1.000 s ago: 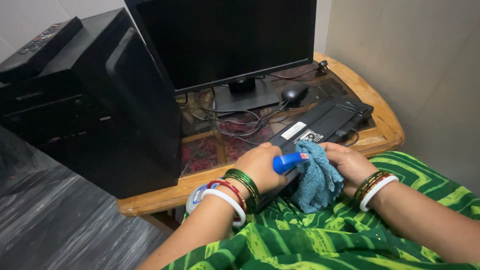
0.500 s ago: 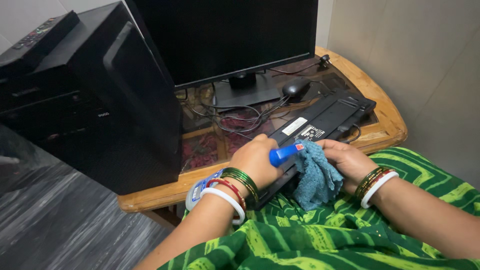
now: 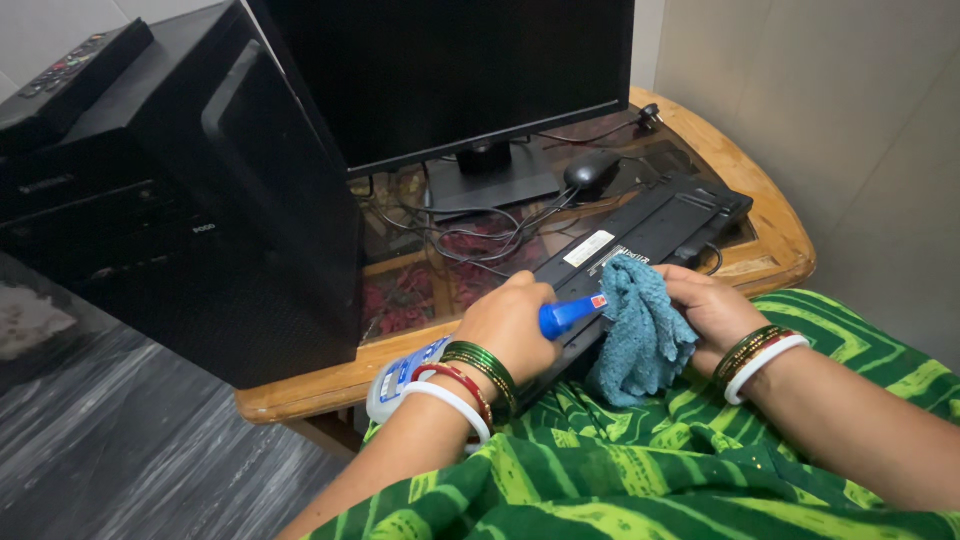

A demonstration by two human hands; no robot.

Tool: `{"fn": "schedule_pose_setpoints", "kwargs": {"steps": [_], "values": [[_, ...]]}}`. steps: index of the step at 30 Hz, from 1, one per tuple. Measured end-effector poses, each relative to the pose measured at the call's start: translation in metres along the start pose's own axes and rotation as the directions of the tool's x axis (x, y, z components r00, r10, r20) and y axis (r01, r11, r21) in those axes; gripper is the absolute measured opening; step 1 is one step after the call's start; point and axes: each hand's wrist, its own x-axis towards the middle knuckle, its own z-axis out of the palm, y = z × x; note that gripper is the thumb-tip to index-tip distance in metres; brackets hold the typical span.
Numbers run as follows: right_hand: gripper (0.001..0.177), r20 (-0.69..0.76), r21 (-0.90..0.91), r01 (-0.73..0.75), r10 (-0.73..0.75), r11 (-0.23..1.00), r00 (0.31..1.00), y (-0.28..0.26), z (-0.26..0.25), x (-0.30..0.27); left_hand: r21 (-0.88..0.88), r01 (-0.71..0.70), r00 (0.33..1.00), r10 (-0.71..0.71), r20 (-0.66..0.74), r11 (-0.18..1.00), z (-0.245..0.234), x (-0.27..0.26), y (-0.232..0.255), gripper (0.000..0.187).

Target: The person cleans a black computer keyboard using a blue microfiber cloth. They wipe the keys and the surface of the keyboard, then flip it over to clean the underside. A spray bottle is used to apply liquid to the cloth during the process.

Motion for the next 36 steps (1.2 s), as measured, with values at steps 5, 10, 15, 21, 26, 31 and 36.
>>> {"fn": "schedule_pose_setpoints", "kwargs": {"steps": [5, 10, 15, 21, 26, 31, 36], "values": [[0.023, 0.036, -0.014, -0.006, 0.006, 1.000, 0.999, 0.004, -0.003, 0.003, 0.017, 0.030, 0.999, -0.030, -0.033, 0.999, -0.007, -0.003, 0.001, 0.023], [0.023, 0.053, -0.054, -0.016, 0.018, 0.998, 0.998, 0.008, -0.004, 0.007, -0.027, 0.020, 1.000, -0.020, -0.008, 0.999, -0.012, -0.003, 0.005, 0.029], [0.024, 0.031, -0.059, -0.014, 0.016, 0.998, 0.999, 0.005, -0.002, 0.004, 0.022, -0.010, 1.000, 0.010, -0.005, 1.000, -0.007, -0.007, 0.005, 0.019], [0.021, -0.001, -0.085, -0.027, 0.027, 0.996, 1.000, 0.009, -0.001, 0.007, -0.051, -0.067, 0.998, 0.067, -0.009, 0.996, -0.008, -0.008, 0.007, 0.024], [0.020, 0.078, -0.124, 0.001, 0.009, 0.992, 0.997, 0.014, -0.004, 0.011, 0.015, -0.059, 0.998, 0.059, 0.020, 0.998, -0.002, -0.006, 0.011, 0.022], [0.017, 0.025, -0.093, 0.017, -0.015, 0.996, 1.000, 0.007, -0.005, 0.008, -0.030, -0.056, 0.997, 0.054, -0.061, 0.998, -0.008, -0.003, -0.002, 0.022], [0.014, -0.068, -0.065, 0.093, -0.097, 0.994, 0.993, -0.001, -0.012, 0.009, -0.100, -0.011, 0.994, 0.000, -0.109, 0.995, -0.036, 0.010, -0.026, 0.031]]}}
